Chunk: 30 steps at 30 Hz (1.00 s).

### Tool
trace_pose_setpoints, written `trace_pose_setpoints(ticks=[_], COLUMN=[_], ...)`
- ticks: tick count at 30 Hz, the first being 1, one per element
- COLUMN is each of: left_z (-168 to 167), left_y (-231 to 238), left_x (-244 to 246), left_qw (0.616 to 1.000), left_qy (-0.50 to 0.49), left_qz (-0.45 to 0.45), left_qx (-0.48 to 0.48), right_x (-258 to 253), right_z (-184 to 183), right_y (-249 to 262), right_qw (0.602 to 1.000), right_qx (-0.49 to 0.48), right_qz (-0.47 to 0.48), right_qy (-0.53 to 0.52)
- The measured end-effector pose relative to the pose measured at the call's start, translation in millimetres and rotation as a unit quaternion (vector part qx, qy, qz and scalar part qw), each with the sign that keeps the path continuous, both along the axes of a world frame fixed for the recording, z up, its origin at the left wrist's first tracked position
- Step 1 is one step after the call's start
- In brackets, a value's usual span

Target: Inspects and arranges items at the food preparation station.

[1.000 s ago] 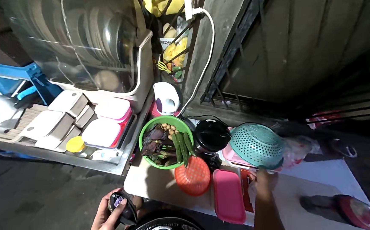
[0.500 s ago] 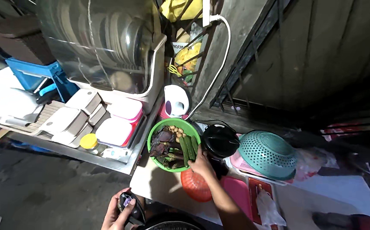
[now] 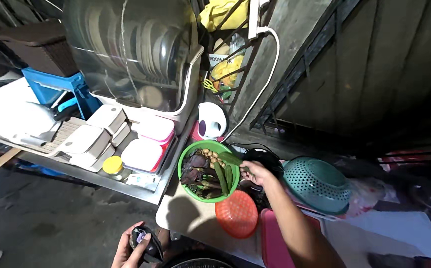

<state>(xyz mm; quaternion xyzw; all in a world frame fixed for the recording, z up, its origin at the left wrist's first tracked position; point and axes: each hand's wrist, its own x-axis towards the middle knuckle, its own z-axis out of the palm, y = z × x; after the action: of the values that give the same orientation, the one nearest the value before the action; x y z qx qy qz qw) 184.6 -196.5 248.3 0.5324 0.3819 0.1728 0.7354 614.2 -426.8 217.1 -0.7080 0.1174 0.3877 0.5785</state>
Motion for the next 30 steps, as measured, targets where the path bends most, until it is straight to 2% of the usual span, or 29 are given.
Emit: trace_pose_setpoints(ticks=[4,7,10,13,18,20,24,27,30], left_z=[2,3,4,7,8,5,-2,-3,-2], left_y=[7,15,30,53,88,101,125,139,151], left_x=[1,1,4,10,17,16,14,14,14], left_qw=[1.000,1.000,1.000,0.999,0.999,0.998,0.996,0.995,0.995], left_qy=[-0.007,-0.004,0.003,0.012,0.028,0.028,0.028,0.026,0.017], left_qz=[-0.005,-0.010,-0.021,-0.043,-0.046,-0.057,-0.080,-0.079,-0.075], left_qx=[-0.013,-0.027,-0.023,-0.005,0.005,0.010,0.038,0.052,0.057], right_x=[-18,-58,-94,-113,-111,-112,-126,-132,-133], right_z=[6,-15,-46,-54,-31,-27,-23,-21,-30], right_y=[13,25,37,52,61,65,94,134,168], right_qw=[0.995,0.962,0.917,0.887,0.844,0.830,0.796,0.754,0.683], right_qx=[-0.028,-0.151,-0.265,-0.354,-0.458,-0.469,-0.391,-0.315,-0.276], right_qz=[0.001,0.033,0.086,0.099,0.196,0.208,0.192,0.298,0.430], right_qy=[-0.098,-0.224,-0.286,-0.278,-0.200,-0.221,-0.421,-0.494,-0.521])
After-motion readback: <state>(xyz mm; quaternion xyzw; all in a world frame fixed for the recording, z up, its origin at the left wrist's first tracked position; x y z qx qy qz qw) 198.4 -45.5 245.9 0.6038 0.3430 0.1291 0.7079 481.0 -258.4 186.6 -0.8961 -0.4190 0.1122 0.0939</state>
